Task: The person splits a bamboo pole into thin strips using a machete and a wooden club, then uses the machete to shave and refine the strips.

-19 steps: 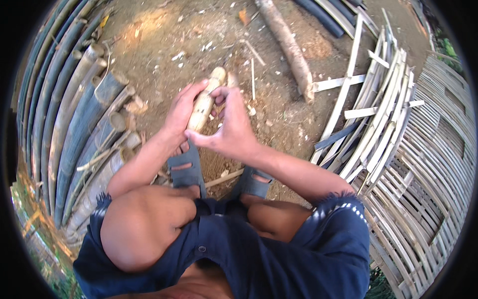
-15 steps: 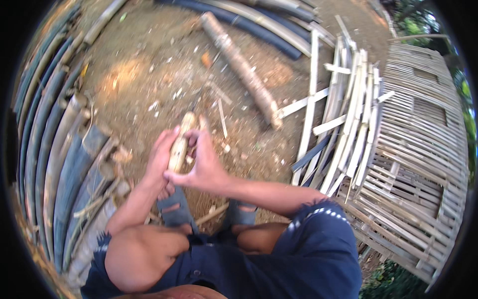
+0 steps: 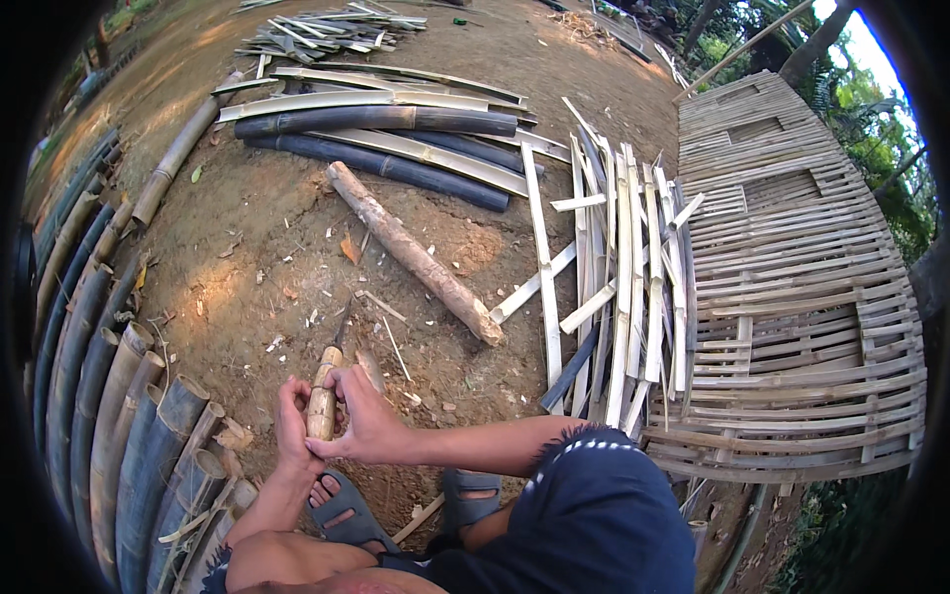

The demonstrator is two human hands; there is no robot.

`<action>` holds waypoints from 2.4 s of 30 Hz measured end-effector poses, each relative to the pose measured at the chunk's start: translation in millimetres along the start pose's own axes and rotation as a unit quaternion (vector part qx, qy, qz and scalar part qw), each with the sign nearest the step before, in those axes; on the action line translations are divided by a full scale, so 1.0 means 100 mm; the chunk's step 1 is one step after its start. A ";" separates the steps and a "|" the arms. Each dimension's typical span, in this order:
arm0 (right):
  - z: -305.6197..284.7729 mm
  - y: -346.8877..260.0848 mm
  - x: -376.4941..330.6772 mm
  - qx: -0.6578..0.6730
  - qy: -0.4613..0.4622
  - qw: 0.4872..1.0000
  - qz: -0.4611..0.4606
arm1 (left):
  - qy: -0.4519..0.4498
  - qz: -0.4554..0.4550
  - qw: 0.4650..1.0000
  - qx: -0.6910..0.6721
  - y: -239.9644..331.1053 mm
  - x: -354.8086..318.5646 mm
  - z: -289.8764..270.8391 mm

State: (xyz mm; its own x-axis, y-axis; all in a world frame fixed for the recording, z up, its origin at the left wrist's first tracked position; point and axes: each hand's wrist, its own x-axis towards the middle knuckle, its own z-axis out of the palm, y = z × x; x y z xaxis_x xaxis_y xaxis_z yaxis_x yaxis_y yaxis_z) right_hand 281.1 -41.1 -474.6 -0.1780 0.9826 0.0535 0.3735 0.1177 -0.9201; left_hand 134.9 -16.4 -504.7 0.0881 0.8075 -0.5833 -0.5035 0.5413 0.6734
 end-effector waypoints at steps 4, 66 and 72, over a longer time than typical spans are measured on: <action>0.01 -0.01 -0.01 0.007 -0.024 1.000 0.013 | -0.009 0.014 1.000 0.017 -0.02 0.04 -0.09; 0.04 -0.79 0.85 -0.079 -0.051 0.966 -0.240 | 0.007 -0.116 0.980 -0.159 0.49 0.20 -0.05; 0.05 -1.86 0.63 0.488 -0.394 0.760 -0.170 | -0.080 -0.071 0.987 -0.118 0.50 0.30 -0.21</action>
State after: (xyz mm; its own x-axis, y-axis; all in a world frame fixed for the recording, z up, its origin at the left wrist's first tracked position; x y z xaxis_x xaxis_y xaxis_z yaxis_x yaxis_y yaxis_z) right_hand 195.6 -2.2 -302.1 -0.7472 0.4830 0.4566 -0.6002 -0.1951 -0.7757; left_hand 94.5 30.0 -497.5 0.2974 0.7643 -0.5721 -0.6609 0.5973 0.4544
